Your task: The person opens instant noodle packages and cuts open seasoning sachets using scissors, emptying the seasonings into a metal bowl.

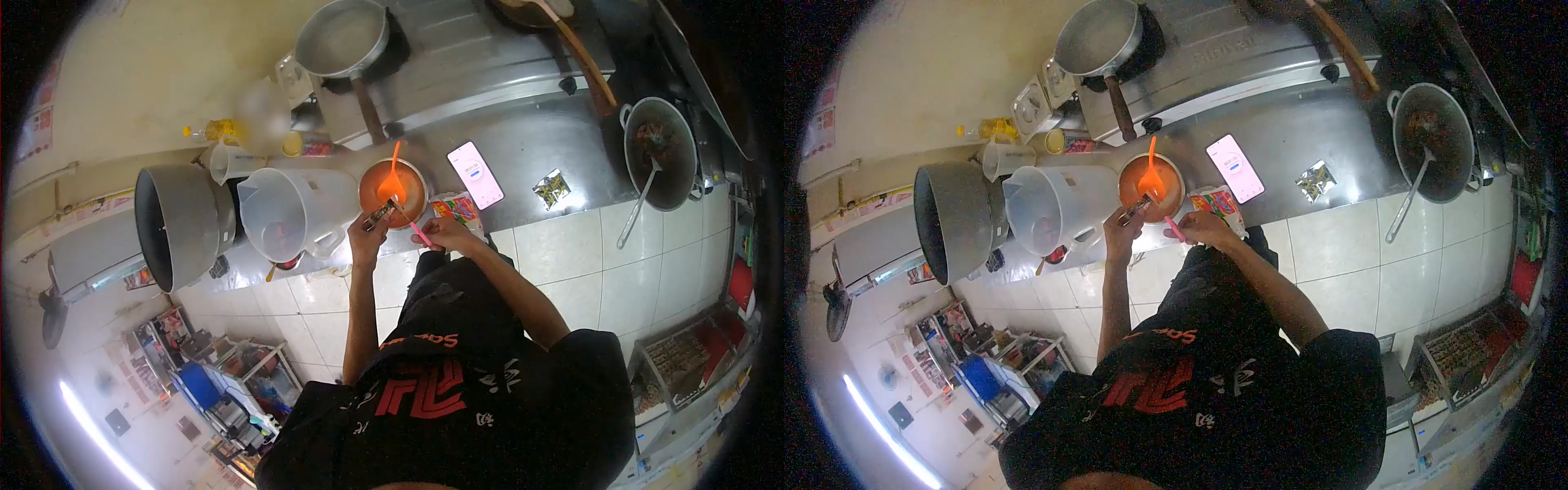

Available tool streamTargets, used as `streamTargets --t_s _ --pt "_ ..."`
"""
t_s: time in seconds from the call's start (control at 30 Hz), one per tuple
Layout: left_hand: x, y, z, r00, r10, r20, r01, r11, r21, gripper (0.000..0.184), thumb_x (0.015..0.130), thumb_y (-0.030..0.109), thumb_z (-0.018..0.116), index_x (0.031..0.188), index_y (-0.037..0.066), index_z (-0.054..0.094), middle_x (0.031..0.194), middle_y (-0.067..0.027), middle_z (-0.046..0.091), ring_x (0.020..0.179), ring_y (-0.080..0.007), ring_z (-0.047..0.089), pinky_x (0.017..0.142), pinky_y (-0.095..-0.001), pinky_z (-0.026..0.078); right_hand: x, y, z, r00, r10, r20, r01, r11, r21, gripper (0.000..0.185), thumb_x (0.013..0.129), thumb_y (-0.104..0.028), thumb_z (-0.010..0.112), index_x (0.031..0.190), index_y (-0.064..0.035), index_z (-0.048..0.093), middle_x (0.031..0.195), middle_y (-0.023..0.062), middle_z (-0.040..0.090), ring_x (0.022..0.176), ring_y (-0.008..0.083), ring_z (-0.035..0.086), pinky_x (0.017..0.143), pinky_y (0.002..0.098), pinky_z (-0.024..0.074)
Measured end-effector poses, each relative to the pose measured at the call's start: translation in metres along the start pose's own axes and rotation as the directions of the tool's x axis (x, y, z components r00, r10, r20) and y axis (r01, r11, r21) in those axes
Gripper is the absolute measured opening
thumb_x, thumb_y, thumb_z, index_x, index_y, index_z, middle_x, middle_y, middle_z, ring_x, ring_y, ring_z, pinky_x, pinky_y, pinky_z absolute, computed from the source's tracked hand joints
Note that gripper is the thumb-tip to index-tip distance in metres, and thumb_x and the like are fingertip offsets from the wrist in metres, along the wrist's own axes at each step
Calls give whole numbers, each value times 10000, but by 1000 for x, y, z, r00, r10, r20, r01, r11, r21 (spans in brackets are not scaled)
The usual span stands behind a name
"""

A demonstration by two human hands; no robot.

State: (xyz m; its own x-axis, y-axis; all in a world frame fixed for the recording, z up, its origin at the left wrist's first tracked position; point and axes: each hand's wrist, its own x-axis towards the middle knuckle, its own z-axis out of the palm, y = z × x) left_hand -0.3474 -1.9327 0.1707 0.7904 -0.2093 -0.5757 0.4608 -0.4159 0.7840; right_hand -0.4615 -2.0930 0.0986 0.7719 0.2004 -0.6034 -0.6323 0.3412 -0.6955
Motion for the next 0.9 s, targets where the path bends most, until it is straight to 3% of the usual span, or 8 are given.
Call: streamTargets --t_s 0.23,0.33,0.4,0.43,0.5,0.7,0.83,0.9 --pt "7 -17 -8 996 37 -81 -48 988 -147 351 803 134 702 1077 -38 569 742 -14 585 549 -35 445 435 -173 319 0 -7 -13 991 -96 -91 84 988 -129 404 701 -351 774 871 -16 627 722 40 632 643 122 593 578 243 464" --pt "0 -18 -16 992 43 -118 -67 976 -209 363 817 109 682 1111 -56 547 724 -16 577 543 -38 449 435 -175 322 4 -41 -17 823 -385 -418 290 917 -274 341 712 -249 763 933 -33 618 767 74 651 666 169 630 608 284 506" --pt "-5 -18 -15 993 53 -102 -75 972 -221 361 831 86 663 1129 -69 532 689 -14 563 531 -42 449 433 -178 324 21 -74 -15 606 -726 -324 411 635 -654 325 747 -169 698 1026 -45 586 839 104 660 718 232 652 621 339 521" --pt "-6 -20 -15 995 55 -78 -69 980 -187 370 830 88 664 1133 -74 528 687 -16 562 530 -43 449 433 -181 326 34 -82 -17 606 -727 -321 413 633 -654 325 747 -169 698 1026 -45 586 839 104 660 718 232 652 621 339 521" --pt "-12 -21 -14 997 53 -53 -59 991 -124 384 830 97 666 1138 -81 521 685 -24 563 525 -49 450 434 -190 332 61 -95 -23 629 -776 51 367 239 -899 381 762 -125 638 1120 -52 532 914 129 643 781 277 648 640 375 529" --pt "-16 -35 -14 1000 -6 -26 2 988 -157 381 822 113 674 1130 -64 537 706 -28 564 536 -56 453 442 -193 329 95 -96 -36 546 -754 366 321 -215 -922 493 713 -117 658 1170 -65 481 1052 107 613 769 263 636 656 350 522" --pt "-15 -37 -15 1000 1 7 0 989 -145 346 841 84 651 1128 -68 533 649 -20 543 504 -54 436 425 -199 316 79 -99 -51 588 -727 354 352 -164 -922 436 691 -84 673 1104 -63 535 1016 109 628 774 265 635 656 330 525" --pt "-14 -37 -16 1000 3 4 -2 988 -151 339 844 88 649 1124 -66 536 647 -18 541 504 -52 434 425 -199 315 40 -113 -68 709 -703 51 479 427 -767 337 676 -42 690 1001 -57 600 955 83 652 752 217 640 653 300 523"
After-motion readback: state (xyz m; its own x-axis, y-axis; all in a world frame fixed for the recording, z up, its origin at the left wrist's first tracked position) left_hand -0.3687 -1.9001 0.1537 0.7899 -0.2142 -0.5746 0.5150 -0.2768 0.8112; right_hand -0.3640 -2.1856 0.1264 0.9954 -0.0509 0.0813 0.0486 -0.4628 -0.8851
